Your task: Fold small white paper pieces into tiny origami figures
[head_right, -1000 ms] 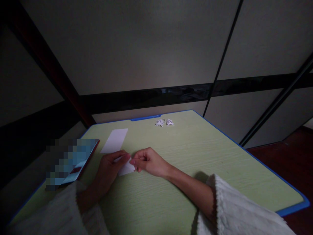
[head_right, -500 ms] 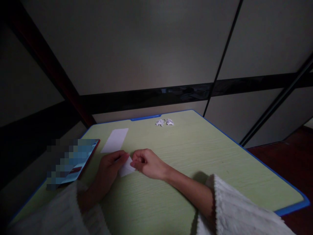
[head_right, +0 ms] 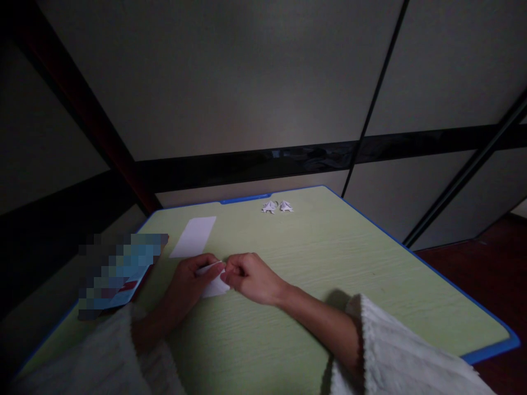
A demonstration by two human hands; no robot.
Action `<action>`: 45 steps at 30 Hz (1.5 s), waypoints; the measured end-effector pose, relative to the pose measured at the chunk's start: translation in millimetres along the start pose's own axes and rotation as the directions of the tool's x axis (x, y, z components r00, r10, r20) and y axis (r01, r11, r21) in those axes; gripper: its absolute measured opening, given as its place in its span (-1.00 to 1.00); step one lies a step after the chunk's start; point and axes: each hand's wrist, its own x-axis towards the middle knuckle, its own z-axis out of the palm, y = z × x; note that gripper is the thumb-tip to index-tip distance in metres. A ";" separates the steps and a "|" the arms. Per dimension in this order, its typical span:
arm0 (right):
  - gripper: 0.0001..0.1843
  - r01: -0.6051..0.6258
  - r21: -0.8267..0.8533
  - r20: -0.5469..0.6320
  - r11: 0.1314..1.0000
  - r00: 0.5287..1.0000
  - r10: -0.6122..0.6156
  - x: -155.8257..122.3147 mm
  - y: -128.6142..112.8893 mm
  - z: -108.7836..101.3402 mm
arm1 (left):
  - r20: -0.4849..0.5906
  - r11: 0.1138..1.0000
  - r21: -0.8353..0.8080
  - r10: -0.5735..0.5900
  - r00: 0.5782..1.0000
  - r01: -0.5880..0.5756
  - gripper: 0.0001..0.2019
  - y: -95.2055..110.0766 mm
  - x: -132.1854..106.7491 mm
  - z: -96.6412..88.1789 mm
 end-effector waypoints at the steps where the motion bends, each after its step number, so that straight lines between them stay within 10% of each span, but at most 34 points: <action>1: -0.73 0.000 0.009 0.002 1.000 1.000 0.000 0.3 0.0 0.0 | -0.006 1.000 0.004 0.019 1.000 -0.019 -0.83 0.3 -0.4 0.0; 12: -0.67 -0.010 0.017 0.007 1.000 1.000 0.009 1.1 -3.9 -4.8 | -0.132 0.994 0.014 -0.107 0.985 0.110 -0.67 -1.7 1.2 0.1; 21: -0.63 -0.018 0.243 0.004 0.970 1.000 0.017 7.1 12.2 -15.7 | 0.026 0.987 -0.133 -0.084 0.996 0.087 -0.71 -8.3 5.3 0.2; 35: -0.56 -0.034 0.288 -0.087 0.957 0.994 0.062 7.9 6.0 -12.6 | -0.202 0.997 -0.008 -0.078 0.976 0.078 -0.66 -3.8 2.7 -3.1; 45: -0.69 -0.063 0.356 -0.070 0.932 0.993 0.093 5.2 1.6 -10.4 | -0.037 0.985 -0.156 -0.076 0.996 0.069 -0.77 -1.7 3.1 0.0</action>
